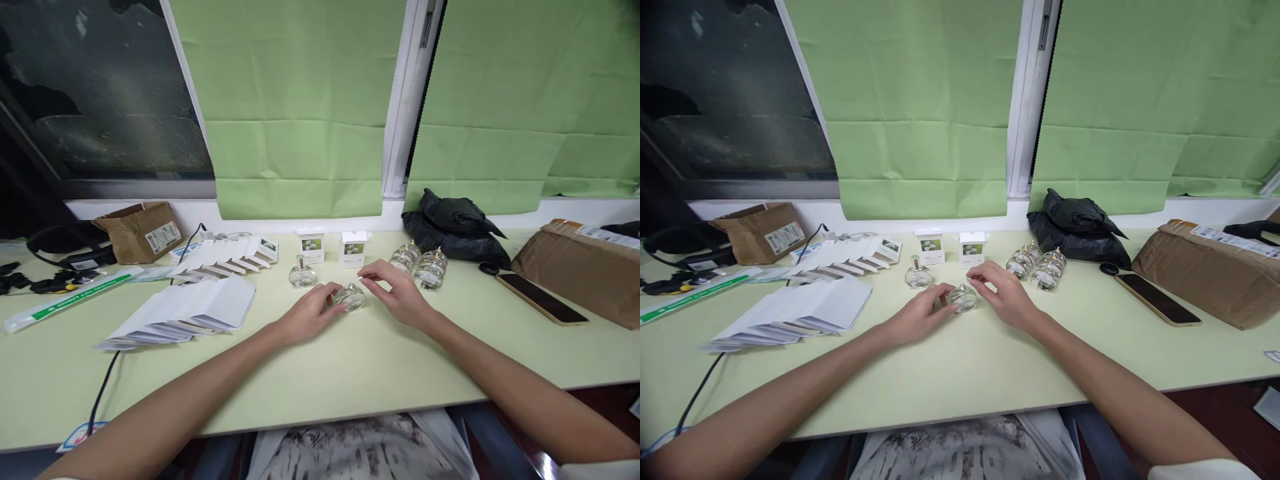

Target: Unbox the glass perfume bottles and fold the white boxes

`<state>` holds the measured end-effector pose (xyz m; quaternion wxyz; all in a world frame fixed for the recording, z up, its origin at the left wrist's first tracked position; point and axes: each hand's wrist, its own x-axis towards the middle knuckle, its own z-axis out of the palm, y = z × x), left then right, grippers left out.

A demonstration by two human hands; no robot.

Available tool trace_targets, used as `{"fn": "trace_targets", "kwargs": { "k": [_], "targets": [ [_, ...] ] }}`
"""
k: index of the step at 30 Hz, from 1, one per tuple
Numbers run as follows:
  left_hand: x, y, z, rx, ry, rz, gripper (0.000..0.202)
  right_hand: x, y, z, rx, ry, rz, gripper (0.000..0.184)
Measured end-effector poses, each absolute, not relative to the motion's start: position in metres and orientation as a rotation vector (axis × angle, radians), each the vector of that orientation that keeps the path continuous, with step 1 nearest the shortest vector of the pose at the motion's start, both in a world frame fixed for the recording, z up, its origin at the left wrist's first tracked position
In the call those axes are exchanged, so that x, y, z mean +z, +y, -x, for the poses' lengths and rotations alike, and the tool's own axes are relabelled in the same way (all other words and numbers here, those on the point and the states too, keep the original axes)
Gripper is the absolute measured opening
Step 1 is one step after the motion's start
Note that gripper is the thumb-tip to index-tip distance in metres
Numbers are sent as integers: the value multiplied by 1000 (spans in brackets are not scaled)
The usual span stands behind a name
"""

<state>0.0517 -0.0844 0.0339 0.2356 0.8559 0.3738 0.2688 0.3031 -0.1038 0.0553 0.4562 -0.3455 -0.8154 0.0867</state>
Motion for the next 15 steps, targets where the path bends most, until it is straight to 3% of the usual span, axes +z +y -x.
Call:
{"fn": "trace_targets", "kwargs": {
  "k": [15],
  "targets": [
    [32,-85,-51,715,987,-2344,43,43,-98,-296,318,-2023,782,24]
  ]
}}
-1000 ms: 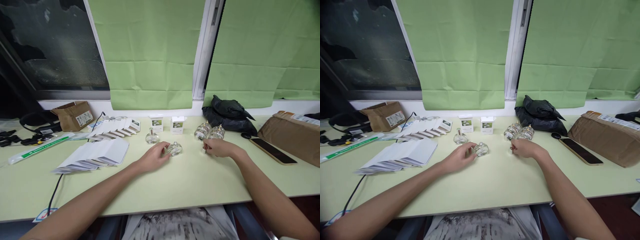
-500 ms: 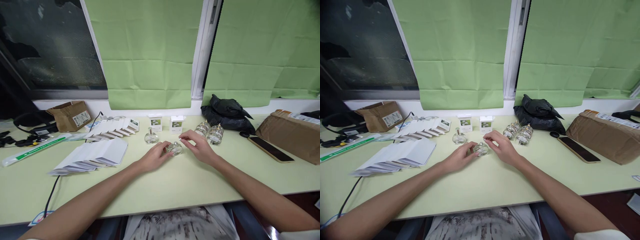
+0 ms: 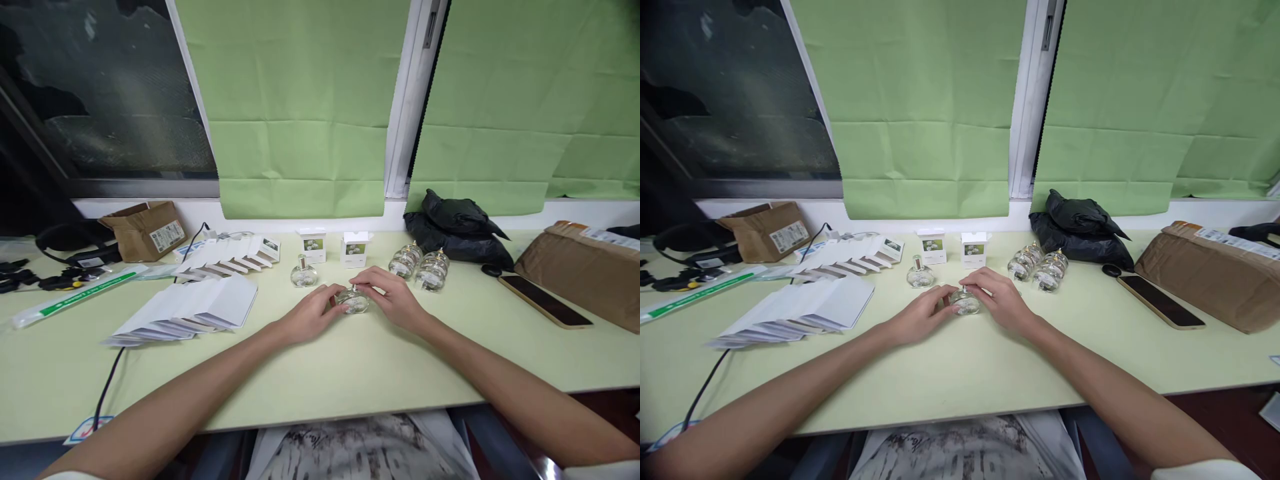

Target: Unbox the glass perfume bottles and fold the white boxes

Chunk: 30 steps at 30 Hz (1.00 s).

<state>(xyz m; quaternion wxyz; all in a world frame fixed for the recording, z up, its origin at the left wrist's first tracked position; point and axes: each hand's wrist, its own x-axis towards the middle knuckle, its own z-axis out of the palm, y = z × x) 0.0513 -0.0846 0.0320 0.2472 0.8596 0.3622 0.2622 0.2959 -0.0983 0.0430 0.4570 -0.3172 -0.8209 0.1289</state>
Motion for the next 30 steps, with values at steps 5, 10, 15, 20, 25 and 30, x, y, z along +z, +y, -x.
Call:
{"fn": "trace_targets", "kwargs": {
  "k": [5,10,15,20,25,30],
  "targets": [
    [31,-84,-51,708,989,-2349,45,41,-96,-296,315,-2021,761,23],
    [30,-83,-52,714,986,-2347,44,42,-95,-297,254,-2081,743,24],
    [31,-83,-52,728,979,-2339,43,44,-93,-299,171,-2158,740,27],
    [31,-83,-52,737,971,-2344,41,43,-89,-298,303,-2065,725,21],
    [31,-83,-53,720,984,-2352,42,47,-90,-301,265,-2120,733,23],
    [31,-83,-53,723,972,-2349,43,53,-88,-303,212,-2218,758,25]
  ]
}}
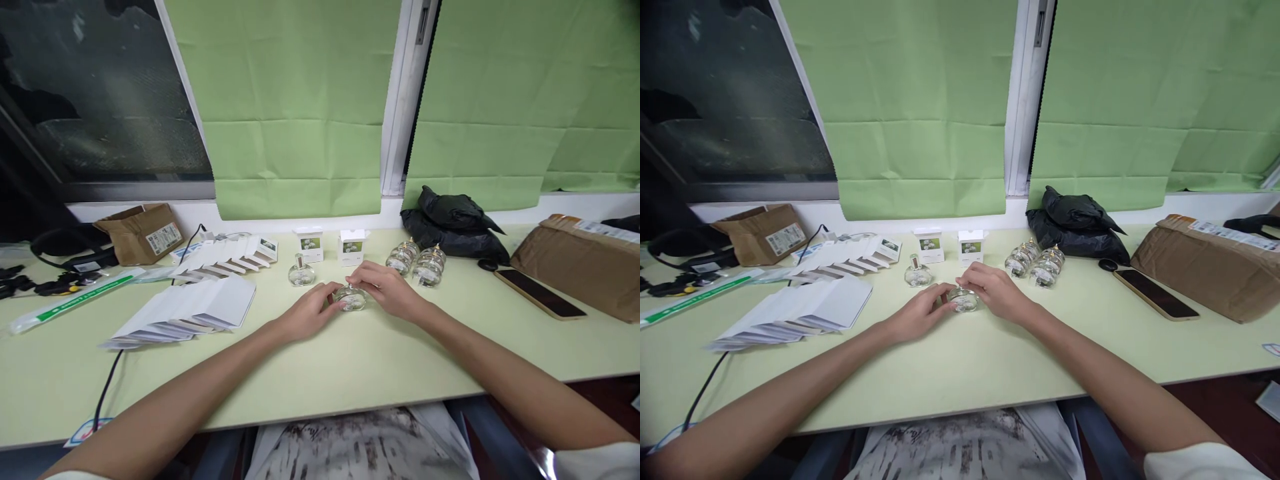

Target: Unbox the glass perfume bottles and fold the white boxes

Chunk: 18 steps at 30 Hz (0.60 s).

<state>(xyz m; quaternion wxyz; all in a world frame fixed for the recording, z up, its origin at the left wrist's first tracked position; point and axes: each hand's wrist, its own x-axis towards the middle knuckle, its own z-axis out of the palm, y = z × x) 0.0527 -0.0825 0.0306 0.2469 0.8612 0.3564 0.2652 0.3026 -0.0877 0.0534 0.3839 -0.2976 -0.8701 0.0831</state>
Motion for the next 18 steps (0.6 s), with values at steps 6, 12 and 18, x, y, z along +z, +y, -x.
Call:
{"fn": "trace_targets", "kwargs": {
  "k": [6,12,18],
  "targets": [
    [30,-82,-53,719,984,-2375,41,49,-87,-302,279,-2126,749,22],
    [32,-83,-53,702,986,-2369,43,49,-88,-304,172,-2235,719,25],
    [30,-82,-52,718,989,-2364,41,53,-88,-303,188,-2222,761,23]
  ]
}}
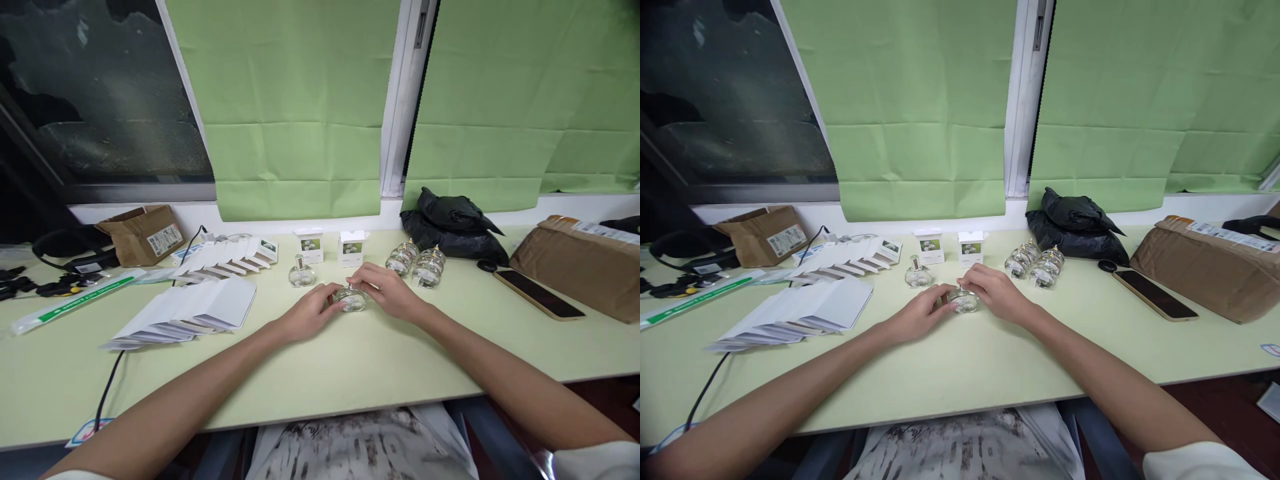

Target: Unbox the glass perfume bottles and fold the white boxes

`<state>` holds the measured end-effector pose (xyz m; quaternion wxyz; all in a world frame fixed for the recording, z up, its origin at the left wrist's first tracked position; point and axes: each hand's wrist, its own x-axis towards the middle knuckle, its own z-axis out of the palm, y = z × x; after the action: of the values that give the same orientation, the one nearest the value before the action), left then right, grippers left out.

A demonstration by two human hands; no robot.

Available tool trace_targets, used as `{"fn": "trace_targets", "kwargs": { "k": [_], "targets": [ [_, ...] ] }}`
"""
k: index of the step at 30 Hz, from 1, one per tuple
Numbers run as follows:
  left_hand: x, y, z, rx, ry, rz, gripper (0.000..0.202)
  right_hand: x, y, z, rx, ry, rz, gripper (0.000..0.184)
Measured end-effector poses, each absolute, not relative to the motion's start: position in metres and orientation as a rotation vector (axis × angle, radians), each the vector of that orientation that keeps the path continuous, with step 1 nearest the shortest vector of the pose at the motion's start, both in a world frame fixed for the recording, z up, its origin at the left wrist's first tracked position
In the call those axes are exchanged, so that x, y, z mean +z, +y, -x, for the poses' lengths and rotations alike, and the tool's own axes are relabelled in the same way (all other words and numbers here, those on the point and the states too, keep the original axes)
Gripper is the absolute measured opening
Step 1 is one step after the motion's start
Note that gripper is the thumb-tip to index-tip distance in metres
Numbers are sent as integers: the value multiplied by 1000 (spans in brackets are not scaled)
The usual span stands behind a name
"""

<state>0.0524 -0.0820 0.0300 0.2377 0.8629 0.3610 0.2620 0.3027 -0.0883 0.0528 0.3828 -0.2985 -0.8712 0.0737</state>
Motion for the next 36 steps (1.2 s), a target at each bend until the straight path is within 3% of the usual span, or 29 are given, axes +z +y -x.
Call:
{"fn": "trace_targets", "kwargs": {
  "k": [10,18,23,36],
  "targets": [
    [32,-83,-52,692,982,-2356,42,52,-93,-302,321,-2165,887,21],
    [33,-82,-49,681,1006,-2354,43,71,-87,-359,-229,-2360,1472,30],
    [32,-81,-48,679,1021,-2352,43,59,-76,-378,-211,-2361,1706,32],
    [33,-82,-48,703,992,-2366,41,49,-99,-323,-53,-2349,1240,13]
  ]
}}
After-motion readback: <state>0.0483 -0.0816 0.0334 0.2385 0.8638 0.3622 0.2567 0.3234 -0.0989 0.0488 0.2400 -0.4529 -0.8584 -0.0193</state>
